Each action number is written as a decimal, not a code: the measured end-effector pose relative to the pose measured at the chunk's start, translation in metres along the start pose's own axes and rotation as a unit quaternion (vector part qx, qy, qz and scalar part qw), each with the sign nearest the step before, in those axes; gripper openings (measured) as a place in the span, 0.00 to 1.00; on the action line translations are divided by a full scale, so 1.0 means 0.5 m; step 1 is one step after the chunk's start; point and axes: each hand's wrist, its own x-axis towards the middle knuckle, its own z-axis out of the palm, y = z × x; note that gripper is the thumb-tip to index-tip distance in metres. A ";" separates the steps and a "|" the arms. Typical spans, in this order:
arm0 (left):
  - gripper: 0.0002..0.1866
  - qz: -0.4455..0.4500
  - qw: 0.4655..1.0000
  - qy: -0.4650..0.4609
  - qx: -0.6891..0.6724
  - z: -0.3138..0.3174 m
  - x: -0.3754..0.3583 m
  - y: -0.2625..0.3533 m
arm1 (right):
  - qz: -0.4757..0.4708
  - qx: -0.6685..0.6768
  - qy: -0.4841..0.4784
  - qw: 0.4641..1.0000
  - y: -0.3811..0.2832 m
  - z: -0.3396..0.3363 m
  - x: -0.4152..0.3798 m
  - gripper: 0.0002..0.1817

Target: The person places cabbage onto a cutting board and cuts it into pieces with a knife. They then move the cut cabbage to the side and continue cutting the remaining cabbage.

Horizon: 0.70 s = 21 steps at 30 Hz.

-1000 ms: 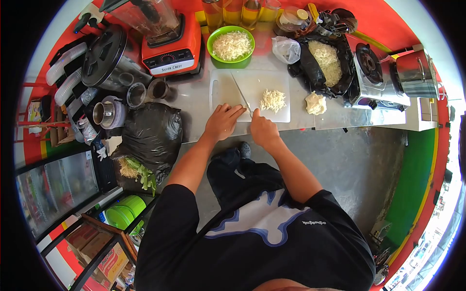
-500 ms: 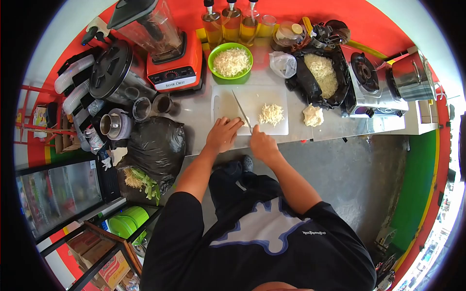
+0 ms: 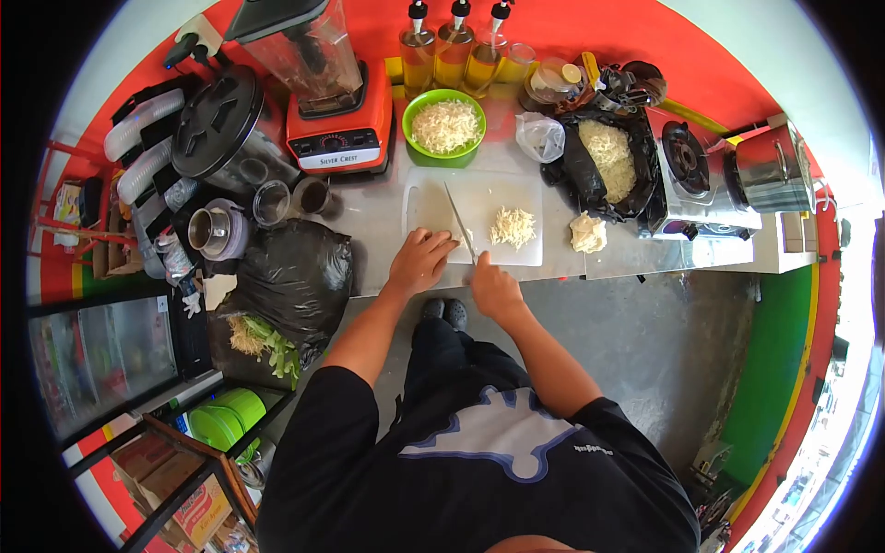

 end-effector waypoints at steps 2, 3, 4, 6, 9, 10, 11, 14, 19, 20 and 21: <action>0.21 0.008 1.000 0.004 -0.010 0.003 0.002 -0.007 | 0.020 0.015 0.009 1.000 -0.004 0.025 -0.016 0.23; 0.19 0.009 1.000 0.012 -0.012 0.005 0.002 -0.005 | 0.031 0.025 0.019 0.999 -0.004 0.038 -0.019 0.24; 0.19 0.004 1.000 0.015 -0.016 0.008 0.000 -0.003 | 0.031 0.020 0.015 0.999 -0.002 0.050 -0.014 0.24; 0.17 0.005 0.999 0.037 -0.022 0.005 0.002 -0.005 | 0.014 0.019 0.035 0.999 -0.007 0.053 0.002 0.23; 0.13 -0.022 0.995 0.085 -0.039 0.006 0.009 -0.002 | 0.023 0.023 0.038 0.999 -0.017 0.023 0.031 0.23; 0.13 -0.024 0.995 0.083 -0.042 0.005 0.005 0.000 | 0.025 0.023 0.035 0.999 -0.020 0.017 0.030 0.23; 0.12 -0.028 0.996 0.073 -0.044 0.002 0.006 -0.002 | 0.028 0.020 0.024 0.999 -0.024 0.009 0.031 0.23; 0.10 -0.034 0.996 0.061 -0.050 -0.008 0.014 -0.005 | 0.033 0.001 0.011 0.999 -0.038 -0.007 0.012 0.24; 0.09 -0.059 0.995 0.050 -0.056 -0.013 0.019 -0.003 | 0.065 0.000 0.021 0.998 -0.046 0.038 0.000 0.23; 0.09 -0.068 0.995 0.048 -0.055 -0.013 0.019 -0.004 | 0.058 -0.008 0.029 0.998 -0.044 0.047 0.010 0.23; 0.09 -0.078 0.995 0.044 -0.053 -0.011 0.016 -0.004 | 0.051 -0.016 0.037 0.998 -0.047 0.047 0.014 0.22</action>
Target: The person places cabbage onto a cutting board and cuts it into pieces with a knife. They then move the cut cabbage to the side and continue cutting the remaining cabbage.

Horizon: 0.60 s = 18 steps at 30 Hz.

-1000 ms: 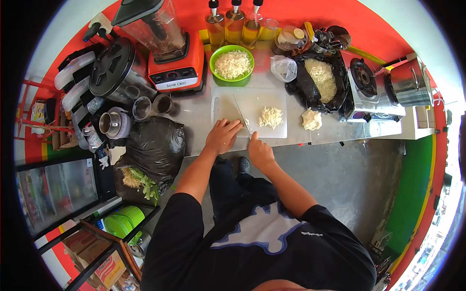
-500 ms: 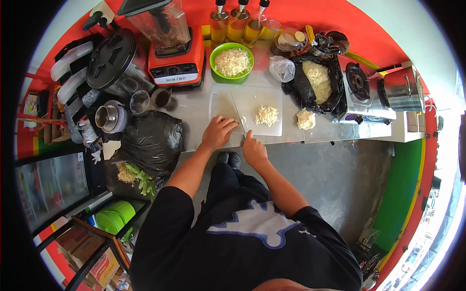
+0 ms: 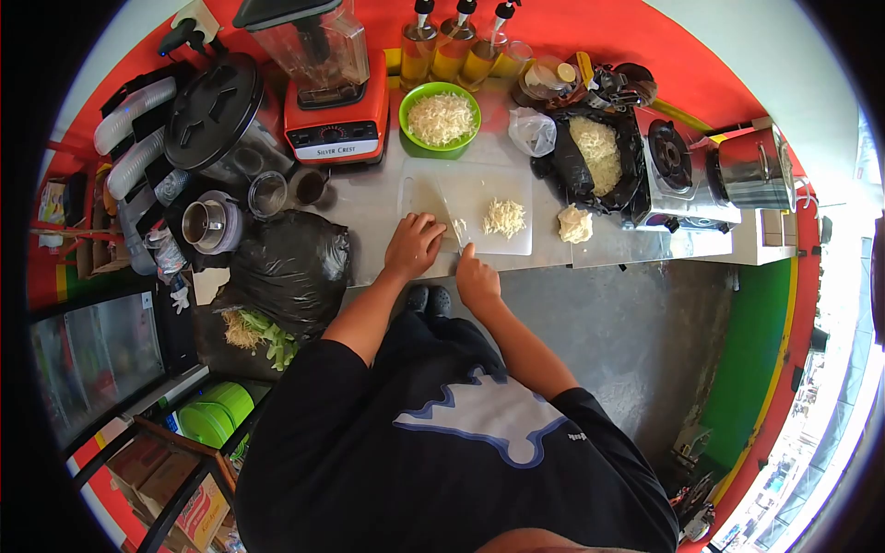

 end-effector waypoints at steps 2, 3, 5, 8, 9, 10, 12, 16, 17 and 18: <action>0.10 0.003 1.000 0.000 0.007 0.006 -0.004 -0.003 | -0.001 0.002 -0.002 1.000 0.002 -0.009 0.021 0.23; 0.11 0.007 1.000 0.002 0.016 0.006 -0.004 -0.005 | -0.003 0.005 -0.001 1.000 0.000 -0.017 0.025 0.23; 0.11 0.003 1.000 -0.004 0.016 0.005 -0.005 -0.007 | -0.011 0.013 -0.002 1.000 0.001 -0.029 0.011 0.22; 0.11 -0.004 1.000 -0.003 0.014 0.004 -0.006 -0.007 | -0.013 0.022 -0.006 1.000 -0.006 -0.024 -0.016 0.20; 0.12 -0.008 1.000 0.005 0.012 0.006 -0.006 -0.006 | -0.009 0.025 -0.008 1.000 -0.006 -0.020 -0.021 0.19; 0.12 -0.008 1.000 0.009 0.012 0.007 -0.004 -0.007 | -0.009 0.022 -0.006 1.000 -0.005 -0.011 -0.015 0.19; 0.11 -0.013 1.000 -0.003 0.009 0.008 -0.007 -0.009 | -0.005 0.021 0.010 1.000 -0.006 0.004 -0.001 0.18; 0.10 -0.016 1.000 0.008 0.005 0.010 -0.014 -0.010 | -0.014 0.023 0.014 1.000 -0.010 -0.019 0.025 0.20; 0.10 -0.016 1.000 0.009 0.005 0.010 -0.013 -0.009 | -0.013 0.025 0.000 1.000 -0.009 -0.029 0.020 0.19; 0.09 -0.014 1.000 0.009 0.003 0.009 -0.010 -0.009 | -0.010 0.026 -0.014 1.000 -0.010 -0.039 0.014 0.19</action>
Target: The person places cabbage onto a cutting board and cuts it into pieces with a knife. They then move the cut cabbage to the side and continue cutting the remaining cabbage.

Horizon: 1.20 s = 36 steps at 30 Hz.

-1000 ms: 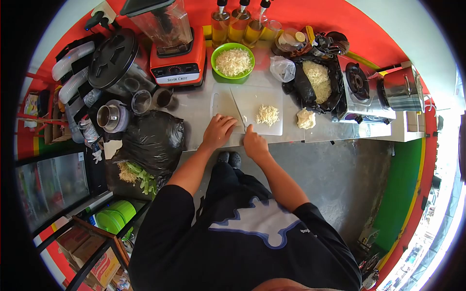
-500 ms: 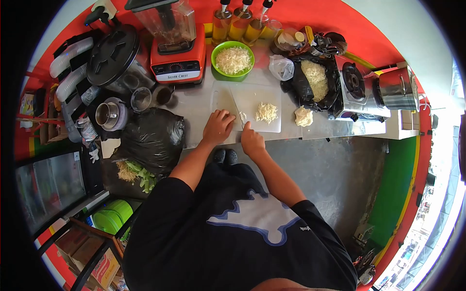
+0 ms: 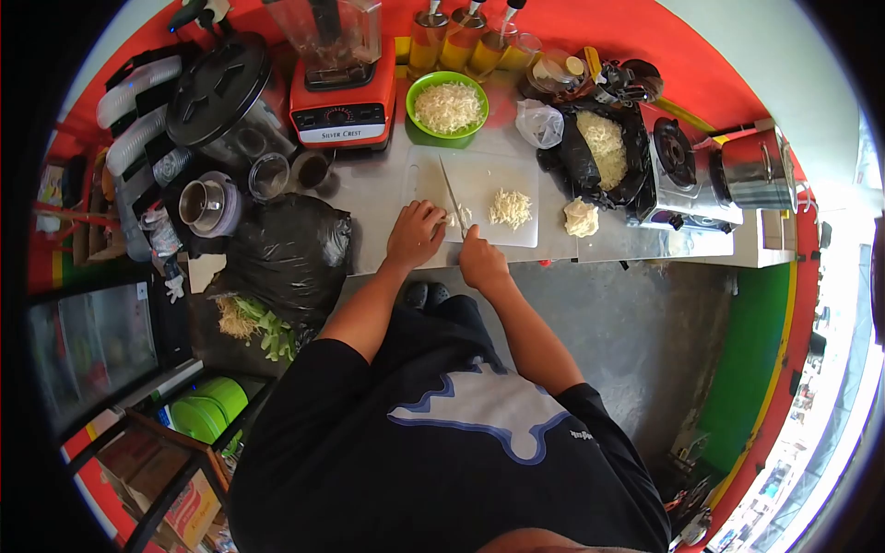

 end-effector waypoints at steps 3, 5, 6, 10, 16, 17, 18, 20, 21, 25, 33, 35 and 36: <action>0.08 -0.001 1.000 -0.009 -0.001 -0.001 0.003 -0.002 | 0.003 -0.020 -0.019 1.000 -0.008 0.001 -0.032 0.18; 0.08 -0.003 1.000 -0.014 -0.004 0.002 0.010 -0.005 | 0.011 -0.007 0.005 1.000 -0.005 0.024 -0.023 0.18; 0.08 -0.010 1.000 -0.018 -0.006 0.003 0.007 -0.005 | 0.017 0.004 0.025 1.000 -0.006 0.037 -0.024 0.18; 0.08 0.004 1.000 -0.009 -0.023 0.002 0.011 -0.008 | 0.022 0.035 0.048 0.998 -0.010 0.036 0.009 0.19; 0.08 -0.010 1.000 -0.011 -0.016 0.001 0.012 -0.005 | 0.008 0.025 0.042 0.999 -0.006 0.038 -0.016 0.19; 0.08 -0.011 1.000 -0.015 -0.013 0.001 0.011 -0.004 | 0.019 0.035 0.028 0.999 -0.007 0.042 -0.023 0.19; 0.08 -0.012 1.000 -0.016 -0.009 0.003 0.010 -0.003 | 0.028 0.044 0.013 0.999 -0.007 0.046 -0.024 0.19; 0.09 -0.011 1.000 -0.014 -0.006 0.004 0.014 -0.005 | 0.022 0.049 0.028 0.998 -0.008 0.052 -0.008 0.18; 0.09 -0.007 1.000 -0.017 -0.004 0.002 0.011 -0.005 | 0.019 0.060 0.042 0.997 -0.012 0.050 -0.005 0.17; 0.10 -0.006 1.000 -0.023 0.004 0.001 0.011 -0.003 | -0.001 0.071 0.028 0.997 -0.008 0.015 0.021 0.16; 0.09 0.003 1.000 0.003 0.009 0.000 0.008 0.001 | -0.005 0.082 0.028 0.996 -0.004 0.056 0.024 0.17; 0.10 -0.001 1.000 -0.003 0.020 -0.002 0.007 0.002 | -0.021 0.075 0.018 0.997 -0.002 0.038 0.040 0.18; 0.10 -0.003 1.000 -0.013 0.027 -0.001 0.006 0.004 | -0.029 0.070 0.008 0.997 0.002 0.028 0.045 0.19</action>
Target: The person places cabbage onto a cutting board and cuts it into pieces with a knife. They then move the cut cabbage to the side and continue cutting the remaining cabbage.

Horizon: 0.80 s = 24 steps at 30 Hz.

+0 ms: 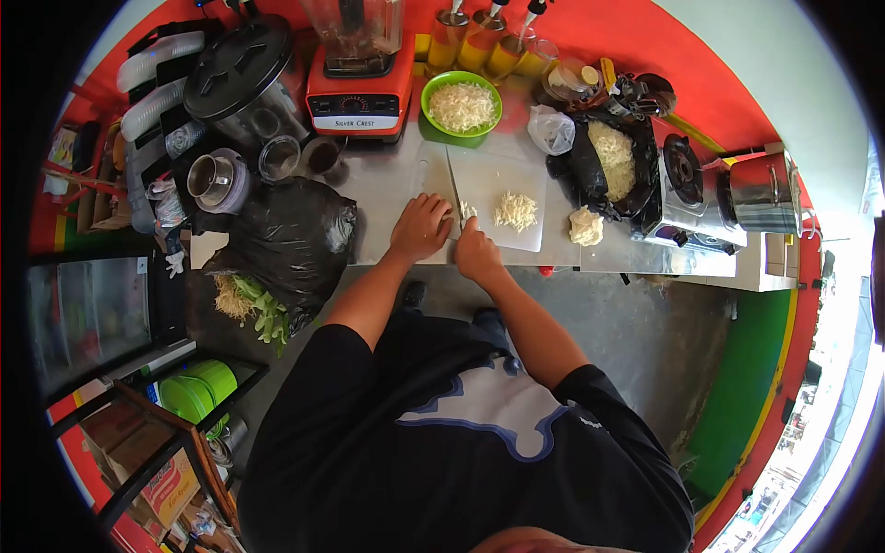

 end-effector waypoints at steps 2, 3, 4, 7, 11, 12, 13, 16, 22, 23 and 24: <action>0.10 -0.008 1.000 0.000 0.001 0.000 0.004 0.001 | -0.002 0.003 -0.001 1.000 0.002 -0.013 0.000 0.19; 0.10 -0.019 1.000 -0.005 -0.002 0.002 0.002 0.001 | 0.000 0.007 -0.008 1.000 0.004 -0.014 -0.005 0.19; 0.10 -0.015 1.000 -0.003 0.002 0.010 -0.005 0.001 | -0.003 0.010 -0.003 1.000 0.010 -0.005 -0.019 0.19; 0.09 0.011 0.999 -0.008 0.043 0.010 0.011 -0.014 | 0.005 -0.008 0.031 0.999 -0.001 0.014 -0.026 0.18; 0.07 0.003 1.000 -0.012 0.009 0.018 0.003 -0.007 | 0.034 0.022 0.013 0.999 -0.013 0.015 -0.017 0.18; 0.07 0.000 1.000 -0.015 0.008 0.015 0.004 -0.006 | 0.026 0.015 0.013 0.999 -0.019 0.007 -0.010 0.18; 0.07 -0.004 1.000 -0.019 0.007 0.014 0.005 -0.005 | 0.018 0.007 0.012 1.000 -0.023 -0.001 -0.006 0.17; 0.06 0.005 1.000 -0.010 -0.006 0.014 0.003 -0.009 | 0.023 -0.022 0.011 0.999 -0.026 -0.019 -0.020 0.15; 0.06 0.007 1.000 -0.009 -0.029 0.013 0.005 -0.012 | 0.046 -0.037 0.023 0.998 -0.026 0.024 -0.052 0.13; 0.06 0.010 0.999 -0.010 -0.030 0.012 0.009 -0.012 | 0.049 -0.036 0.025 0.998 -0.024 0.024 -0.042 0.13; 0.06 0.014 0.999 0.000 -0.042 0.010 0.007 -0.013 | 0.047 -0.024 0.021 0.998 -0.026 0.017 -0.029 0.15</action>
